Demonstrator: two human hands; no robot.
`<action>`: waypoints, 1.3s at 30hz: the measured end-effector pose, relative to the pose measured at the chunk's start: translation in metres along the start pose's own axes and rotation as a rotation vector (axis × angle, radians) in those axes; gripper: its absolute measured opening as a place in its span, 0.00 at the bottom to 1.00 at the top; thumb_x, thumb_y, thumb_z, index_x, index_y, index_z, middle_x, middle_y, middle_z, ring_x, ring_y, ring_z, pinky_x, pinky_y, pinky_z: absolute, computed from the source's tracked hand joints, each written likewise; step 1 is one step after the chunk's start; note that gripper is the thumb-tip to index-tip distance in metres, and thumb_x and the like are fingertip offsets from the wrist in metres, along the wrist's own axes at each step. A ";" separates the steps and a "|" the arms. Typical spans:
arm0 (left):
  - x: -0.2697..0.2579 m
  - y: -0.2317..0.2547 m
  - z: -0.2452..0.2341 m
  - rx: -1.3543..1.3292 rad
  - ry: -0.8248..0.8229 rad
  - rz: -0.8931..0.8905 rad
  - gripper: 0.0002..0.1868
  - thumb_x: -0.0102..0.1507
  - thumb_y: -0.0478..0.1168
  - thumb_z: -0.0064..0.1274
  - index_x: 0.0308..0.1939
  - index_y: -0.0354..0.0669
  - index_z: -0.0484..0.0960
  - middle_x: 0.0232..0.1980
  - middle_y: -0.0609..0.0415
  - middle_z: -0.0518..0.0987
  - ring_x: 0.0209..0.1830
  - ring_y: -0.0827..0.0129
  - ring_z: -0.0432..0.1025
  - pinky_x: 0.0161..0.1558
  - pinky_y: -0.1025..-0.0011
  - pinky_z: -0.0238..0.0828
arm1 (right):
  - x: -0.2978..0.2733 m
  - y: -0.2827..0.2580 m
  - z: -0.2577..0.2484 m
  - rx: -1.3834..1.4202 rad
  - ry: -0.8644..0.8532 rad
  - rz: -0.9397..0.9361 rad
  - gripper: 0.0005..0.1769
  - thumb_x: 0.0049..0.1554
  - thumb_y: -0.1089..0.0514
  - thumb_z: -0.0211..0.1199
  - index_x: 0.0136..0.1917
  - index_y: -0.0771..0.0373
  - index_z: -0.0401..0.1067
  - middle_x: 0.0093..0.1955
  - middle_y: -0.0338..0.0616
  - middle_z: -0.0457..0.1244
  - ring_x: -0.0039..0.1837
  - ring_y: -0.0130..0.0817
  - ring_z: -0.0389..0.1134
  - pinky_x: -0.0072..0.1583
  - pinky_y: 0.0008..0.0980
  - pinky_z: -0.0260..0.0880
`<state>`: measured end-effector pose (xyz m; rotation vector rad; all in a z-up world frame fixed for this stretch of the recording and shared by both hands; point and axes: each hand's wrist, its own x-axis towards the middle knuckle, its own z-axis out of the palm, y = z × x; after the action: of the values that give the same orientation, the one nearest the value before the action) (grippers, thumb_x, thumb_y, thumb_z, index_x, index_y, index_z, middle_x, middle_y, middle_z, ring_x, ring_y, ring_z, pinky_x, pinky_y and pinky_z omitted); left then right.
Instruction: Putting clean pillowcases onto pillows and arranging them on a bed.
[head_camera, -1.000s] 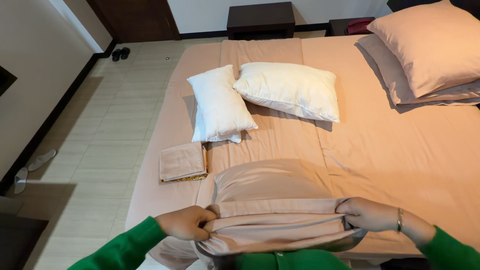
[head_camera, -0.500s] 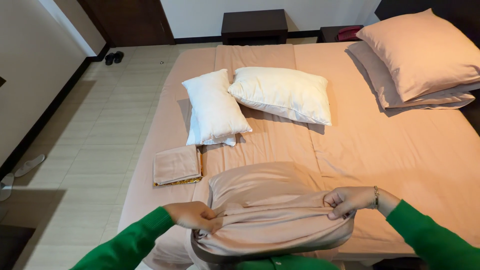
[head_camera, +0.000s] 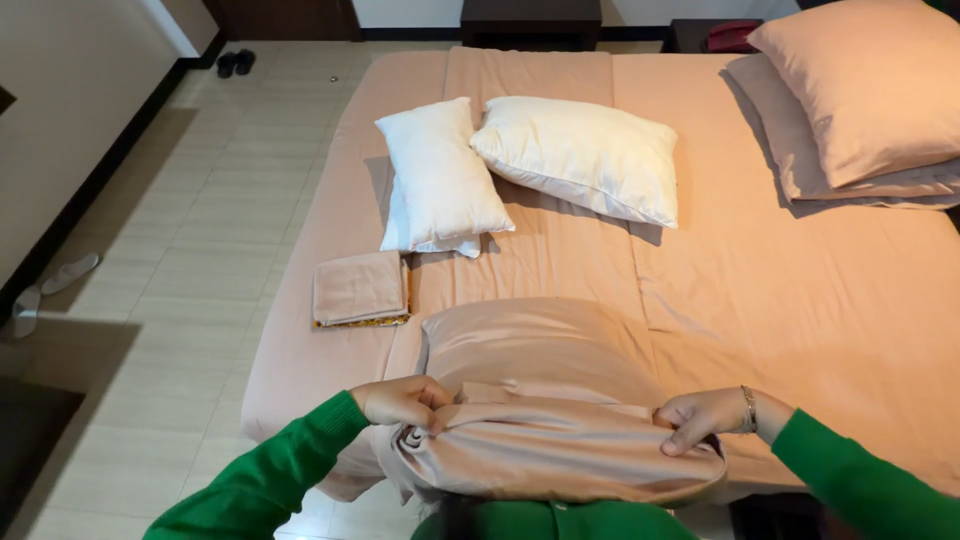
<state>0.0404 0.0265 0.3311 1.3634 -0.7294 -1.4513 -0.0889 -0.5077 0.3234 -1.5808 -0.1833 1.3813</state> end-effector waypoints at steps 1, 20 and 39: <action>-0.006 0.013 0.007 -0.006 0.010 0.002 0.07 0.64 0.37 0.59 0.37 0.35 0.81 0.34 0.63 0.75 0.33 0.83 0.66 0.35 0.79 0.63 | 0.000 -0.002 -0.006 -0.007 -0.009 0.003 0.21 0.58 0.45 0.72 0.38 0.60 0.66 0.38 0.29 0.56 0.43 0.18 0.57 0.43 0.25 0.58; -0.017 0.061 0.077 0.228 0.781 0.126 0.23 0.69 0.53 0.49 0.28 0.41 0.83 0.18 0.64 0.65 0.18 0.82 0.58 0.22 0.76 0.56 | 0.230 -0.116 0.078 -0.329 -0.041 -0.634 0.17 0.64 0.60 0.52 0.64 0.63 0.74 0.67 0.45 0.65 0.69 0.36 0.63 0.70 0.35 0.62; -0.019 0.024 0.053 0.240 0.750 0.211 0.32 0.72 0.52 0.51 0.16 0.42 0.63 0.18 0.66 0.60 0.21 0.82 0.53 0.24 0.74 0.52 | 0.302 -0.069 0.060 -0.802 0.049 -0.557 0.20 0.64 0.56 0.51 0.68 0.59 0.70 0.68 0.43 0.65 0.69 0.37 0.63 0.69 0.44 0.59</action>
<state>-0.0069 0.0258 0.3701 1.7938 -0.5305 -0.6112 -0.0033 -0.2399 0.1805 -1.9769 -1.1695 0.8489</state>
